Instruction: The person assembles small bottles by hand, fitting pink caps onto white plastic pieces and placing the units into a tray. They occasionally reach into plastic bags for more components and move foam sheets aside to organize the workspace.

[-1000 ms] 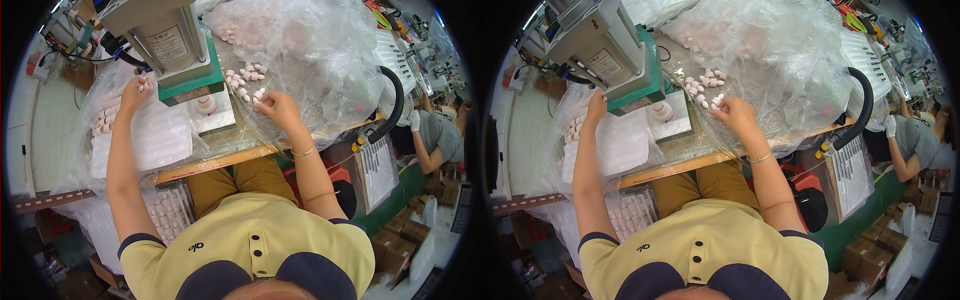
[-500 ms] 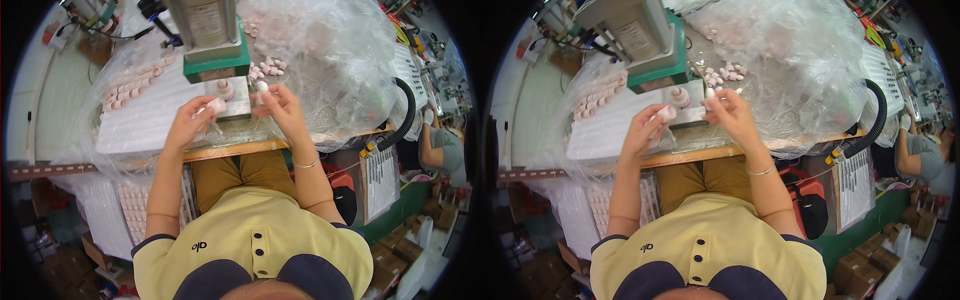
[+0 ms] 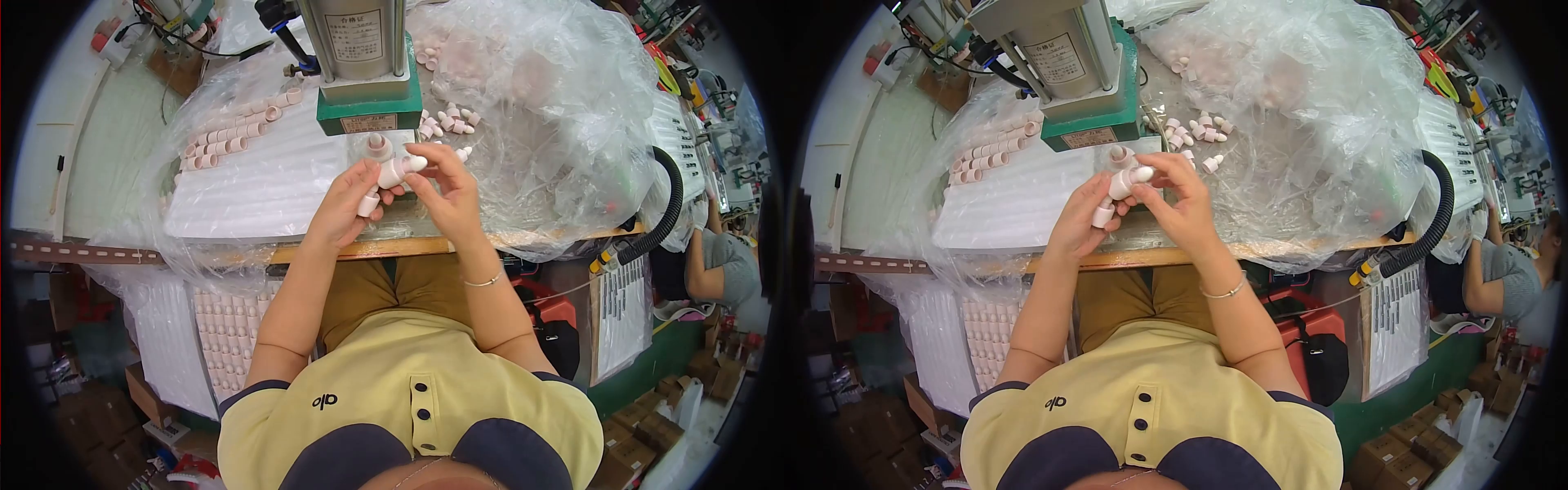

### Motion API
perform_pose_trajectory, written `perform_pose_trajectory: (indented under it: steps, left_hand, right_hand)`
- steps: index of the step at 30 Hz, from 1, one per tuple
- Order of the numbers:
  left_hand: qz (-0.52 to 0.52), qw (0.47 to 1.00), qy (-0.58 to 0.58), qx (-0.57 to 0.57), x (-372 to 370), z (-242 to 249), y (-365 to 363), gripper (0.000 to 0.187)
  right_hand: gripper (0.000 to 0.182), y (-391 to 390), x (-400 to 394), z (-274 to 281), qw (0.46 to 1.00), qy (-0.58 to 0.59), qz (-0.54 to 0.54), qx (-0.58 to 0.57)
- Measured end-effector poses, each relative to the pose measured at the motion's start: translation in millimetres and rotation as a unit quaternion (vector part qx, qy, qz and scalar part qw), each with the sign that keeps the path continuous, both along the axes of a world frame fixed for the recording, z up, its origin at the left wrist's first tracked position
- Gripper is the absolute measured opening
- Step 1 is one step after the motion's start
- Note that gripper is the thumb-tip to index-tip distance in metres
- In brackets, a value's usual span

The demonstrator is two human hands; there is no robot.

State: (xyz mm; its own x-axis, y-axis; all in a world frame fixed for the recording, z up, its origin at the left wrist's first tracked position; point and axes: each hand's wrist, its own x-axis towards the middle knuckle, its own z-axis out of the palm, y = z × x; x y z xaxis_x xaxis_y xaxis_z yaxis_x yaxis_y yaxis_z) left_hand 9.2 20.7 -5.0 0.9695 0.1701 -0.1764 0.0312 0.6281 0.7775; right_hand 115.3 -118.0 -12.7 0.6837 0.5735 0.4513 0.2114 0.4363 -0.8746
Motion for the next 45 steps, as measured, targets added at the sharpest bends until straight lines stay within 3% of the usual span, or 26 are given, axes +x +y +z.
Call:
perform_pose_trajectory:
  steps: [2,3,5,11,21,23,28,30,34,36,37,39,41,45]
  left_hand:
    - [0.004,0.998,0.009,0.067,0,3,2,0.024]
    - [0.006,0.991,0.014,0.134,0,4,2,0.021]
    - [0.002,0.990,0.015,0.140,1,5,3,0.020]
    - [-0.030,0.982,0.057,0.179,-3,9,16,0.019]
    - [0.037,0.944,0.001,0.327,-10,14,10,0.018]
    - [0.029,0.950,0.035,0.310,-9,15,8,0.018]
    - [-0.003,0.965,0.041,0.259,-6,6,10,0.017]
    - [-0.034,0.990,0.026,0.133,-2,1,10,0.019]
    - [-0.019,0.988,0.048,0.144,0,3,10,0.019]
    - [0.079,0.989,0.055,0.111,-6,6,16,0.016]
    - [0.081,0.989,0.054,0.111,-9,5,21,0.016]
    - [0.134,0.975,0.021,0.176,-13,6,27,0.014]
    - [0.099,0.974,0.036,0.201,-12,10,13,0.017]
    - [0.033,0.988,0.039,0.145,-3,12,5,0.023]
  right_hand:
    - [0.029,-15,7,18,0.984,-0.126,-0.004,-0.124]
    - [0.029,-17,6,24,0.984,-0.125,-0.006,-0.125]
    - [0.031,-22,6,34,0.969,-0.177,-0.005,-0.174]
    - [0.028,-14,-1,22,0.949,-0.282,-0.076,-0.118]
    - [0.029,-12,-8,10,0.985,-0.121,-0.040,-0.116]
    - [0.028,-15,-6,12,0.959,-0.231,-0.076,-0.144]
    - [0.025,-17,-2,15,0.977,-0.152,-0.033,-0.147]
    - [0.023,-16,-1,16,0.983,-0.129,-0.024,-0.130]
    - [0.023,-20,-8,28,0.969,-0.192,-0.067,-0.141]
    - [0.025,-28,-10,31,0.966,-0.204,-0.083,-0.135]
    - [0.027,-35,-8,32,0.971,-0.177,-0.106,-0.121]
    - [0.029,-34,-6,33,0.974,-0.150,-0.129,-0.109]
    - [0.029,-26,-10,30,0.978,-0.172,-0.085,-0.086]
    - [0.032,-18,-9,27,0.962,-0.242,-0.062,-0.113]
